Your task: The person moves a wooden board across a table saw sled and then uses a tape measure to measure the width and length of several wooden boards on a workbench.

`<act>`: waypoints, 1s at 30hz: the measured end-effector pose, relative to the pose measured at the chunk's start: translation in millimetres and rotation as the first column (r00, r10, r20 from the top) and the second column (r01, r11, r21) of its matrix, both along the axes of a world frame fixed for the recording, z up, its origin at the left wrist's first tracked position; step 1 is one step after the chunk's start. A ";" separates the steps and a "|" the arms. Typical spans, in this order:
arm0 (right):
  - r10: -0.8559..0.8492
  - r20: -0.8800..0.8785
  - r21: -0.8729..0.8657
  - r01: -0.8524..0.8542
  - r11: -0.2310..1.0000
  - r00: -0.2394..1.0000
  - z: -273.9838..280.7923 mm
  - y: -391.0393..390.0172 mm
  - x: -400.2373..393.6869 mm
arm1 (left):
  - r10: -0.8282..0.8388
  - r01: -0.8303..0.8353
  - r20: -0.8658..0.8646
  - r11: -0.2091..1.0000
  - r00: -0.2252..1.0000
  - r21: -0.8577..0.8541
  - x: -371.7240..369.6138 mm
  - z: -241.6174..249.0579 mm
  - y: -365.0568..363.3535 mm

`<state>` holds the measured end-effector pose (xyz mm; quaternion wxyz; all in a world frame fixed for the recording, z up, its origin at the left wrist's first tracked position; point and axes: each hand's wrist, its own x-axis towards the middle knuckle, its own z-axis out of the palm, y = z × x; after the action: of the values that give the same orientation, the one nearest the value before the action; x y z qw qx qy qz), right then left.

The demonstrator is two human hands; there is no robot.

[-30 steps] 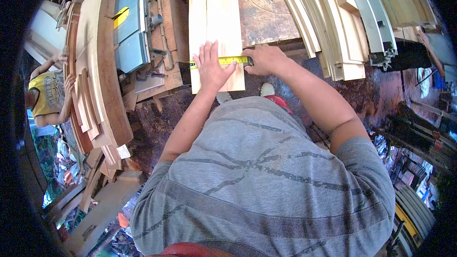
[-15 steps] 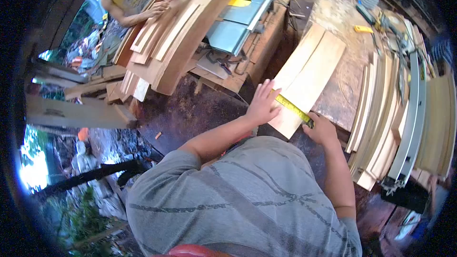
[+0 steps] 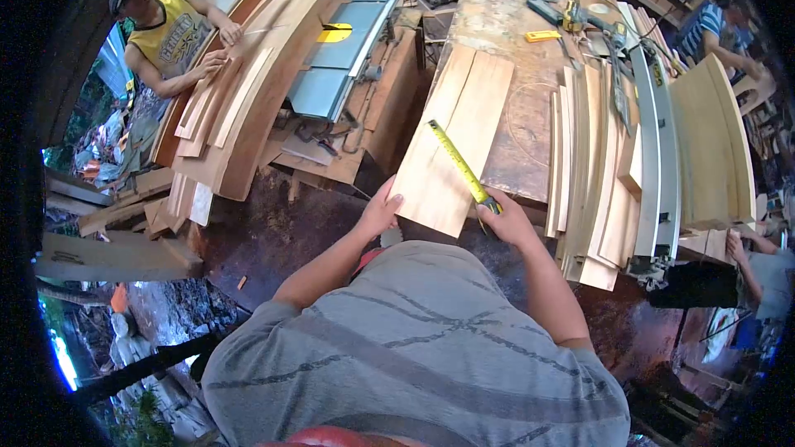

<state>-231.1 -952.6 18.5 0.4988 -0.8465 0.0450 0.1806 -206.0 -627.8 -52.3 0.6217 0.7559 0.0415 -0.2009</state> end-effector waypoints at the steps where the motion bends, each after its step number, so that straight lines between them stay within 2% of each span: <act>1: -0.014 0.052 -0.035 0.016 0.999 0.999 -1.3 -6.5 -4.3 | 0.016 -0.017 -0.014 0.998 1.000 -0.052 0.3 0.9 -12.5; 2: 0.011 0.062 -0.035 -0.009 0.999 0.998 -1.1 -12.5 -10.0 | 0.002 -0.004 -0.042 0.998 0.999 -0.058 4.9 9.5 -24.7; 5: -0.114 0.146 0.034 0.110 0.993 0.983 -8.1 -30.8 -18.8 | -0.080 0.077 -0.011 0.982 0.997 -0.172 29.9 18.9 -59.3; 6: -0.141 0.146 0.055 0.134 0.989 0.979 -13.8 -38.7 -19.6 | -0.126 0.124 -0.015 0.985 0.992 -0.118 43.0 -2.1 -70.8; 7: -0.159 0.132 0.053 0.153 0.987 0.978 -11.5 -42.6 -20.2 | -0.200 0.198 -0.017 0.978 0.980 -0.066 50.4 2.2 -78.1; 8: -0.181 0.118 0.050 0.176 0.983 0.976 -7.9 -45.7 -20.1 | -0.345 0.339 -0.013 0.914 0.938 0.224 62.8 7.8 -80.6; 9: -0.149 0.127 0.053 0.143 0.988 0.981 -11.0 -49.3 -19.2 | -0.442 0.389 0.079 0.849 0.893 0.358 61.3 38.4 -76.6; 10: -0.161 0.115 0.103 0.149 0.983 0.980 -13.7 -54.5 -17.4 | -0.416 0.360 0.088 0.860 0.905 0.361 63.7 42.7 -70.7; 12: -0.149 0.103 0.148 0.133 0.980 0.983 -14.3 -59.3 -10.6 | -0.466 0.427 0.035 0.835 0.884 0.348 61.7 47.2 -61.8; 13: -0.156 0.058 0.210 0.140 0.968 0.986 -12.8 -56.4 -7.6 | -0.463 0.419 0.066 0.846 0.884 0.329 53.7 62.6 -48.1; 14: -0.162 0.011 0.272 0.152 0.950 0.987 -11.4 -50.9 -2.6 | -0.445 0.400 0.068 0.855 0.893 0.331 47.2 60.4 -31.1; 16: -0.124 -0.011 0.290 0.122 0.949 0.992 -2.4 -33.4 9.8 | -0.463 0.341 0.218 0.836 0.859 0.431 32.9 51.3 5.2; 18: -0.094 -0.066 0.318 0.111 0.942 0.993 9.8 -11.1 18.0 | -0.303 0.206 0.187 0.889 0.934 0.408 19.9 63.6 44.1; 20: -0.065 -0.032 0.289 0.071 0.955 0.997 12.6 11.7 26.8 | -0.136 0.044 0.253 0.939 0.958 0.341 19.6 78.2 88.9; 22: -0.010 -0.046 0.326 0.024 0.945 0.999 7.7 35.3 39.5 | -0.021 -0.138 0.451 0.938 0.893 0.317 30.3 105.2 143.6; 24: -0.003 -0.024 0.308 0.010 0.951 1.000 8.2 69.0 50.1 | 0.128 -0.283 0.464 0.917 0.876 0.280 41.9 157.6 195.9; 26: -0.018 -0.083 0.305 0.042 0.951 0.996 1.0 105.6 60.1 | 0.210 -0.353 0.487 0.909 0.848 0.222 62.4 166.8 263.4; 27: 0.047 -0.105 0.272 -0.017 0.962 0.993 0.5 124.8 69.9 | 0.250 -0.365 0.495 0.919 0.832 0.149 72.1 167.7 294.3; 28: 0.041 -0.105 0.273 -0.011 0.962 0.994 -8.1 148.0 80.0 | 0.245 -0.359 0.495 0.921 0.834 0.149 82.5 170.2 325.1; 30: 0.023 -0.103 0.225 0.000 0.974 0.994 -21.1 189.9 87.3 | 0.189 -0.337 0.452 0.900 0.872 0.276 92.0 168.3 376.6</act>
<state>-143.8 -762.7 -2.6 0.5871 -0.7744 0.0455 0.2314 -114.0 -251.2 116.0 0.4952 0.8652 0.0477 0.0622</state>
